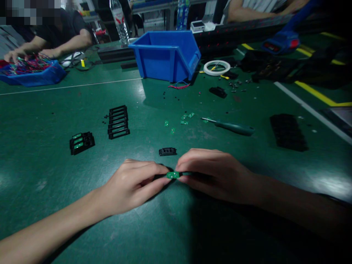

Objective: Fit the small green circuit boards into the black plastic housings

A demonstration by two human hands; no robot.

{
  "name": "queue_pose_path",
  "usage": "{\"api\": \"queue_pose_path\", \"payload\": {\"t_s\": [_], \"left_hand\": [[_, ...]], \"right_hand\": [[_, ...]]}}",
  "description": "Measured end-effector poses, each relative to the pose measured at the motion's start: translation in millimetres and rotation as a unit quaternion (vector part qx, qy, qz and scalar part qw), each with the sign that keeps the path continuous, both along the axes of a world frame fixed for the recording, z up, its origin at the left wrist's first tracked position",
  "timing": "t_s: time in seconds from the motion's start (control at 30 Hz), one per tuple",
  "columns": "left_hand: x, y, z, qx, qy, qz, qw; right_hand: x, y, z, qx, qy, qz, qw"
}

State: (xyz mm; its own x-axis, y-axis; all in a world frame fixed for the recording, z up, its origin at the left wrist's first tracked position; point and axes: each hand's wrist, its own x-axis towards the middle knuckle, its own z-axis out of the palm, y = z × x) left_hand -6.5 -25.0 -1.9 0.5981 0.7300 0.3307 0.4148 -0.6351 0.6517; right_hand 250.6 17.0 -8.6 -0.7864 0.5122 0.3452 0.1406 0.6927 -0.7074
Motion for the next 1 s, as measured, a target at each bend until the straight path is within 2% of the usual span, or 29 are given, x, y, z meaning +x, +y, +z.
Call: {"api": "queue_pose_path", "payload": {"t_s": [1.0], "left_hand": [[2.2, -0.7, 1.5, 0.001, 0.004, 0.013, 1.000]], "right_hand": [[-0.8, 0.1, -0.3, -0.004, 0.003, 0.003, 1.000]]}}
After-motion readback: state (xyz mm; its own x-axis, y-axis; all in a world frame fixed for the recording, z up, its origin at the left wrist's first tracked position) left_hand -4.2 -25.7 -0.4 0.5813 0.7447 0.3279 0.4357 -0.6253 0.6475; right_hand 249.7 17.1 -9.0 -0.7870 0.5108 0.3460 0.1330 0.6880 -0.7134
